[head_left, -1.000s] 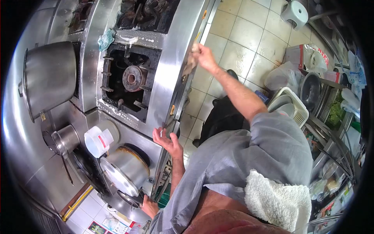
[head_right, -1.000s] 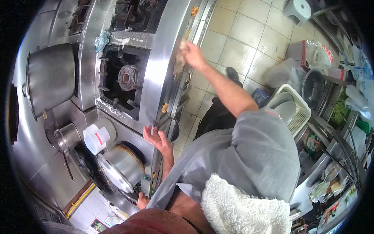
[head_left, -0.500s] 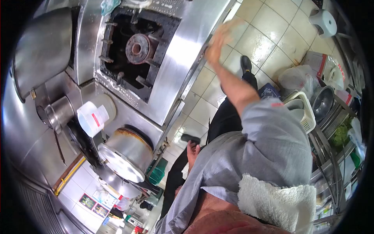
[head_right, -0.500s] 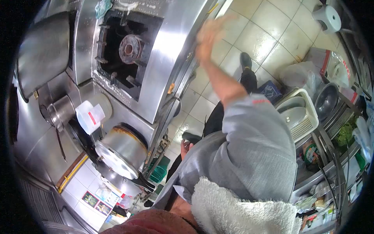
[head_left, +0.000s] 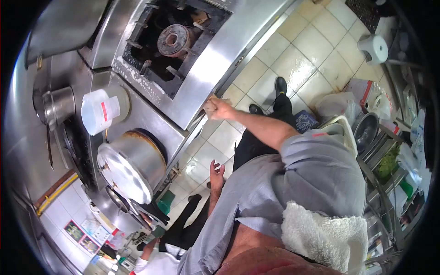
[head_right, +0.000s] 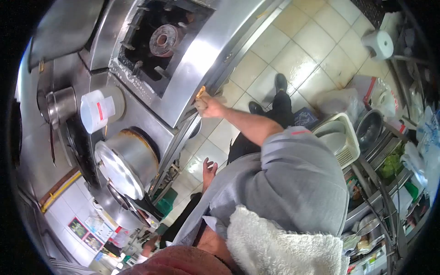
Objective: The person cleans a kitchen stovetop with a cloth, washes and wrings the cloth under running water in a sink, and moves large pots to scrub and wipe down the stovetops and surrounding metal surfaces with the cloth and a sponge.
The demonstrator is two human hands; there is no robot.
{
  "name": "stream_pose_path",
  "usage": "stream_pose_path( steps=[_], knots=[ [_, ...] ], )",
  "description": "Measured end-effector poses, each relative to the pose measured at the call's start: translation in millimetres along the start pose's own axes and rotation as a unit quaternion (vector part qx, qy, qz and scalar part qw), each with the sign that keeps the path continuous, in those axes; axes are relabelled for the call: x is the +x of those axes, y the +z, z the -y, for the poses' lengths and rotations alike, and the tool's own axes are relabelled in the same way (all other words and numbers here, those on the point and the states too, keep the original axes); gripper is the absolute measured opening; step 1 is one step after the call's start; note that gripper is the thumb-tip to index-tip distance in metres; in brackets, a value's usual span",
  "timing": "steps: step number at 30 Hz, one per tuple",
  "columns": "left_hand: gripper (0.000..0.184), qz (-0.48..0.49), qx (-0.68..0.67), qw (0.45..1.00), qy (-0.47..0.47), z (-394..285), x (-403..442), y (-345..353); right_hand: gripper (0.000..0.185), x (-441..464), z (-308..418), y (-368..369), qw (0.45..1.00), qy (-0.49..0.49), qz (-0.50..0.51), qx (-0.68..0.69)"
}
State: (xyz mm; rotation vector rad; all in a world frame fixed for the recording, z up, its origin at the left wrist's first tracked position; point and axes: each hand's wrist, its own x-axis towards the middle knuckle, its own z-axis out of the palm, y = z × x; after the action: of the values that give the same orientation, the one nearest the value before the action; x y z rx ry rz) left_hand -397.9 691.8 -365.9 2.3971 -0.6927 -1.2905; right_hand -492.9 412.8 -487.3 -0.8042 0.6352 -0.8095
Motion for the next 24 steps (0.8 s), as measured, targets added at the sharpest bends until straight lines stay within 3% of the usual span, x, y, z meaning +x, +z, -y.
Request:
stream_pose_path(
  steps=[1,3,4,6,7,9,10,11,13,14,15,17,18,20,22,24],
  knots=[
    [0.063,0.018,-0.009,1.0,-0.002,15.8,5.1,1.7,0.036,-6.8,27.8,-12.5,0.99,0.032,0.095,0.103],
    [0.061,0.025,-0.021,0.999,-0.004,27.1,6.7,3.6,0.045,-28.8,86.2,-46.1,0.984,0.142,0.097,0.049],
    [0.057,0.004,-0.042,0.999,-0.006,23.0,2.2,3.6,0.042,-41.7,141.4,-48.5,0.988,0.143,0.038,-0.045],
    [0.048,-0.053,-0.14,0.986,0.072,44.0,3.5,2.6,0.037,-52.7,209.8,-83.7,0.997,0.073,-0.004,-0.032],
    [0.037,-0.144,-0.164,0.971,0.096,39.6,-5.5,1.5,0.036,-49.2,227.5,-118.7,0.996,-0.013,-0.054,-0.077],
    [0.022,-0.306,-0.221,0.915,0.145,31.8,-21.0,-13.5,0.028,-49.0,331.4,-101.9,0.984,-0.122,-0.117,-0.065],
    [0.02,-0.399,-0.189,0.885,0.145,9.4,-39.7,-27.5,0.032,-39.8,361.8,-111.1,0.957,-0.107,-0.208,-0.171],
    [0.02,-0.468,-0.136,0.866,0.112,-12.6,-58.5,-43.8,0.034,-23.3,380.1,-113.2,0.947,-0.134,-0.218,-0.193],
    [0.023,-0.572,0.003,0.801,0.176,-29.4,-89.9,-73.5,0.035,10.9,381.0,-122.9,0.938,-0.164,-0.213,-0.218],
    [0.027,-0.596,0.034,0.771,0.221,-41.6,-107.3,-87.9,0.038,32.8,349.4,-136.6,0.841,-0.214,-0.201,-0.454],
    [0.032,-0.623,0.101,0.733,0.252,-51.5,-123.0,-106.1,0.041,53.0,326.5,-138.9,0.687,-0.257,-0.176,-0.657],
    [0.045,-0.661,0.217,0.66,0.285,-55.3,-143.8,-149.7,0.041,45.8,290.1,-71.2,0.531,-0.414,-0.183,-0.716],
    [0.06,-0.681,0.23,0.643,0.265,-70.3,-148.7,-173.8,0.042,41.8,273.6,-43.0,0.563,-0.402,-0.175,-0.7],
    [0.076,-0.604,0.263,0.742,0.126,-104.0,-165.4,-217.2,0.044,27.1,246.4,-5.2,0.595,-0.396,-0.149,-0.683],
    [0.084,-0.479,0.3,0.818,0.107,-78.0,-152.4,-250.2,0.046,18.3,231.1,20.8,0.582,-0.36,-0.11,-0.72],
    [0.074,-0.398,0.095,0.913,0.006,-75.2,-143.4,-261.6,0.047,20.7,224.9,22.9,0.583,-0.373,-0.098,-0.715]
  ],
)
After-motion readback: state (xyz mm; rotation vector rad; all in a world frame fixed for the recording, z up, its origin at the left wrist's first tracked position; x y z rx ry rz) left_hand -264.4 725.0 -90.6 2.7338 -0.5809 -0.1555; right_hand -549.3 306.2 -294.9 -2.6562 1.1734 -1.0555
